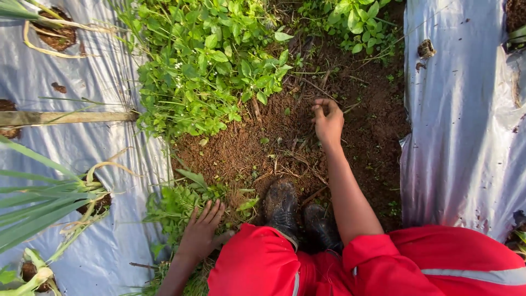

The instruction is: Hand-weeding and loosening soil in a vegetable garden bed

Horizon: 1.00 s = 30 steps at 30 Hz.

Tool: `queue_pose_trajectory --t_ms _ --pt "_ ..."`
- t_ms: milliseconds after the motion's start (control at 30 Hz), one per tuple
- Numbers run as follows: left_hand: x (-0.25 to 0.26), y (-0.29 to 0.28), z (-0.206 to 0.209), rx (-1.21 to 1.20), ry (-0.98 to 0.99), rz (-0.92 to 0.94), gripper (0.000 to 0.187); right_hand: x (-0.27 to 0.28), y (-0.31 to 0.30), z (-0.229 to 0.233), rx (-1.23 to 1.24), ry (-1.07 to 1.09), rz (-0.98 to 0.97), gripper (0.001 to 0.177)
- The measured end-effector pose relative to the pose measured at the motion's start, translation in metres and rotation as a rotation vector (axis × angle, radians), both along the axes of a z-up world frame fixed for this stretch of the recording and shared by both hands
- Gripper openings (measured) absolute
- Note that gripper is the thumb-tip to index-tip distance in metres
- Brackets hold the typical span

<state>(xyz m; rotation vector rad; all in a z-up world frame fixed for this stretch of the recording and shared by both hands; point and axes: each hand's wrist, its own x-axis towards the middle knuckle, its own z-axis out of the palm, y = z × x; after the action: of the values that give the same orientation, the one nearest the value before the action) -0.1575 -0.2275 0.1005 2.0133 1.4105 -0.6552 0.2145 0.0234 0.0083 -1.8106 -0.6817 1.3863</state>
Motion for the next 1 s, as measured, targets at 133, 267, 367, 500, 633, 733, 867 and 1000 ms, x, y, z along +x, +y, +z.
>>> queue_pose_trajectory --t_ms 133,267,367,500,633,733,867,1000 --pt "0.03 0.072 0.069 -0.437 0.126 0.287 0.078 -0.003 0.058 -0.013 0.449 -0.736 0.392 0.041" --pt "0.049 0.116 0.1 0.0 -0.261 0.525 0.071 0.017 0.097 -0.076 0.367 -1.089 0.703 0.028" --pt "0.08 0.133 0.074 0.115 -0.531 0.708 0.062 -0.001 0.076 -0.067 0.702 -0.88 0.54 0.007" --pt "0.118 0.146 0.016 0.057 -0.865 0.865 0.058 -0.043 0.017 -0.02 0.512 -0.567 0.393 0.015" --pt "0.146 0.152 -0.004 -0.164 -1.054 0.998 0.06 -0.053 -0.012 -0.006 0.229 -0.358 0.238 0.013" --pt "0.149 0.16 -0.003 -0.159 -1.061 0.904 0.057 -0.035 0.017 -0.038 0.154 -0.491 0.311 0.019" --pt "0.137 0.161 -0.026 -0.146 -1.042 0.879 0.048 -0.018 0.045 0.006 0.309 -0.832 0.266 0.019" --pt "0.13 0.174 -0.04 -0.166 -1.047 0.935 0.05 -0.025 0.098 -0.016 0.58 -1.002 0.263 0.02"
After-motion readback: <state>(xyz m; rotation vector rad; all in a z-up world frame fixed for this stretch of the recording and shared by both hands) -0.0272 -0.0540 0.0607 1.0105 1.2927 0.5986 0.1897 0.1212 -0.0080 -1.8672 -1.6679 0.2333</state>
